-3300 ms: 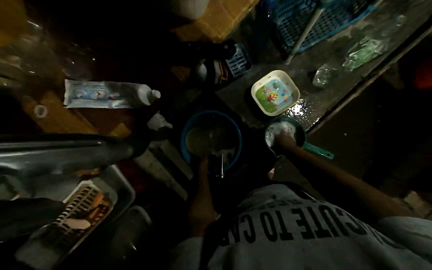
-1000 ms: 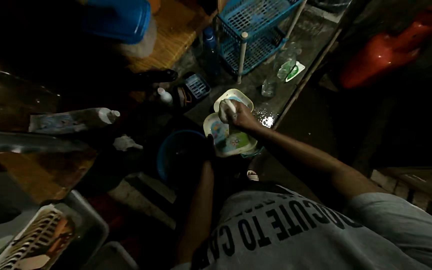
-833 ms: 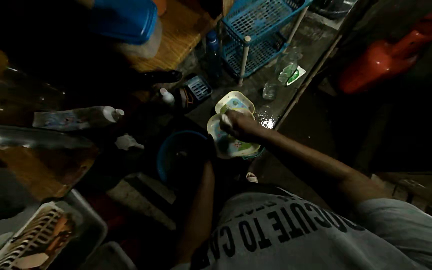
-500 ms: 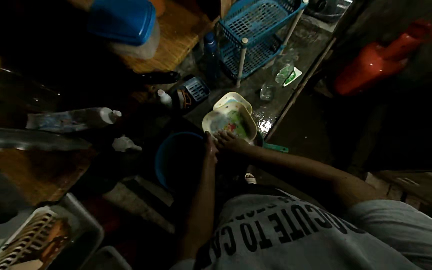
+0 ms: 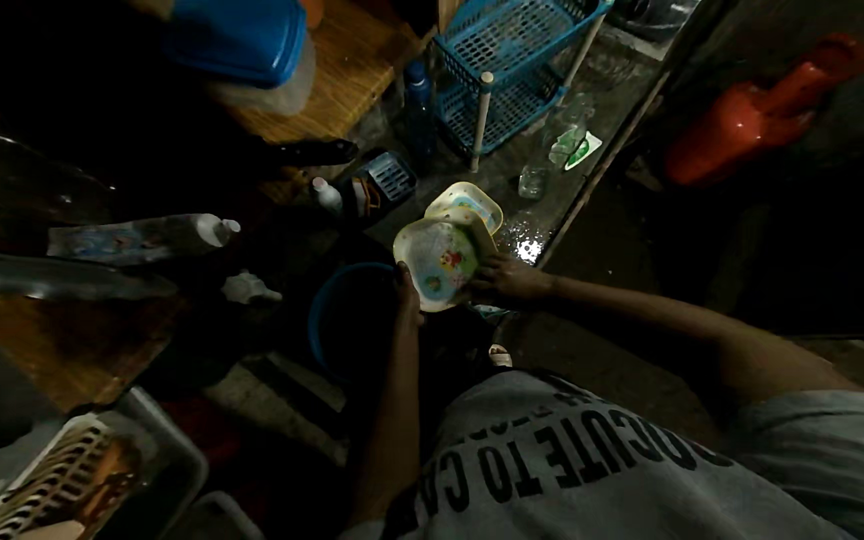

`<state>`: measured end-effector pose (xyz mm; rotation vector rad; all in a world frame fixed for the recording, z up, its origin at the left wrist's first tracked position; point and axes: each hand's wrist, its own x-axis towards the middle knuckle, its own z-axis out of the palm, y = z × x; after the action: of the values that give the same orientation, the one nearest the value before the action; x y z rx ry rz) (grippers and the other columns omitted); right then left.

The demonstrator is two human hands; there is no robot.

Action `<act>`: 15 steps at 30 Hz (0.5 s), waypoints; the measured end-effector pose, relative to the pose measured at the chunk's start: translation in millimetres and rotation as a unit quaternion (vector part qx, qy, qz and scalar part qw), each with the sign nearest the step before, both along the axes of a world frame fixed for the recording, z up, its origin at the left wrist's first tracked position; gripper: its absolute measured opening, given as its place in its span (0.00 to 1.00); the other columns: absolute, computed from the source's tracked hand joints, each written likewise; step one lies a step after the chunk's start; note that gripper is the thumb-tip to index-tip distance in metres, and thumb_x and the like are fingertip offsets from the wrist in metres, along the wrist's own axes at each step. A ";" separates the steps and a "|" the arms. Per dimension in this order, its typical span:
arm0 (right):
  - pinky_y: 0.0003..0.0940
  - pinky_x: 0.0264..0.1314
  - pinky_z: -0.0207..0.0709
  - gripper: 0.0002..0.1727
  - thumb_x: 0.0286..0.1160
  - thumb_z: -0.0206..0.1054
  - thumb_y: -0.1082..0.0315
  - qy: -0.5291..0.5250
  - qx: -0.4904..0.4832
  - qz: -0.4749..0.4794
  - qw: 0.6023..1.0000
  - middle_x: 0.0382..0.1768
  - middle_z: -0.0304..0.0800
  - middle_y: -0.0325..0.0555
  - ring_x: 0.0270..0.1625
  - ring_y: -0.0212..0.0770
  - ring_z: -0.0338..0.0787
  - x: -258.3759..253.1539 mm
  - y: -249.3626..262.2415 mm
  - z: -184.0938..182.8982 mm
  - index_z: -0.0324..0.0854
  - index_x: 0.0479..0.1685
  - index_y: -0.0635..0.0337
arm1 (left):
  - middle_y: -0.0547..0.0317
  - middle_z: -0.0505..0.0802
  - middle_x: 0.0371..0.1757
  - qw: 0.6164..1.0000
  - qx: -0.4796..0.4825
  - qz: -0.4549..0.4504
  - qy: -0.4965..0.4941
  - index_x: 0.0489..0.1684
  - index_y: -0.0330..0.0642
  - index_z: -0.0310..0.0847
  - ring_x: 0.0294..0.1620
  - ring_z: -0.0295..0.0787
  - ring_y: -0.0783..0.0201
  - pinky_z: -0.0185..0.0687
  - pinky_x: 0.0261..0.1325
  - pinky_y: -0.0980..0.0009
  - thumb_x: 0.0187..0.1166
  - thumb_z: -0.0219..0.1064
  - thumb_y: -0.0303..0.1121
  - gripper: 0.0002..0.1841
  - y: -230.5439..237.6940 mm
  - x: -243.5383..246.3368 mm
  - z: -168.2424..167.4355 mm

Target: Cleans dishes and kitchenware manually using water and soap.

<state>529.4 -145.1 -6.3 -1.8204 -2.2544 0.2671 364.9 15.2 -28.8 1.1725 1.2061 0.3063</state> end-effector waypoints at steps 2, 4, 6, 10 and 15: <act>0.61 0.80 0.68 0.21 0.84 0.65 0.51 0.000 -0.047 0.037 0.998 0.62 0.89 0.55 0.71 0.60 0.84 18.8 -3.9 6.1 0.86 0.61 0.58 | 0.38 0.75 0.82 0.999 0.007 -0.020 0.025 0.89 0.48 0.60 0.79 0.74 0.41 0.71 0.75 0.38 0.90 0.40 0.64 0.37 0.8 -5.9 5.0; 0.63 0.87 0.58 0.31 0.85 0.57 0.40 -0.021 -0.071 0.037 0.997 0.69 0.86 0.55 0.78 0.60 0.78 34.0 -0.4 13.2 0.85 0.65 0.58 | 0.40 0.74 0.84 0.999 0.015 -0.045 0.022 0.90 0.49 0.58 0.81 0.72 0.43 0.70 0.77 0.38 0.90 0.40 0.64 0.37 2.5 -8.4 10.4; 0.67 0.91 0.47 0.39 0.85 0.50 0.35 -0.043 -0.095 0.001 0.995 0.76 0.80 0.60 0.85 0.64 0.70 44.6 6.0 20.2 0.81 0.73 0.61 | 0.39 0.73 0.84 0.996 0.036 -0.077 0.022 0.91 0.46 0.56 0.82 0.71 0.42 0.69 0.78 0.38 0.91 0.40 0.61 0.36 2.2 -8.3 16.6; 0.66 0.94 0.37 0.37 0.88 0.48 0.39 -0.057 -0.088 -0.056 0.993 0.86 0.68 0.58 0.92 0.63 0.56 47.2 25.9 14.5 0.72 0.84 0.56 | 0.36 0.72 0.84 0.995 0.033 -0.092 0.022 0.91 0.43 0.55 0.82 0.71 0.42 0.68 0.79 0.40 0.94 0.39 0.57 0.35 -9.4 -6.0 24.4; 0.66 0.95 0.32 0.43 0.87 0.47 0.34 0.005 -0.098 -0.126 0.987 0.93 0.52 0.59 0.96 0.61 0.45 10.3 56.8 -17.9 0.54 0.95 0.53 | 0.37 0.74 0.83 0.996 0.013 -0.084 0.032 0.89 0.44 0.59 0.81 0.72 0.43 0.70 0.78 0.40 0.91 0.37 0.62 0.37 -15.2 2.8 24.8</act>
<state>539.7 -88.3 -24.1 -2.1727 -2.0229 0.4629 367.7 0.0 -4.1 1.3061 1.1524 0.1596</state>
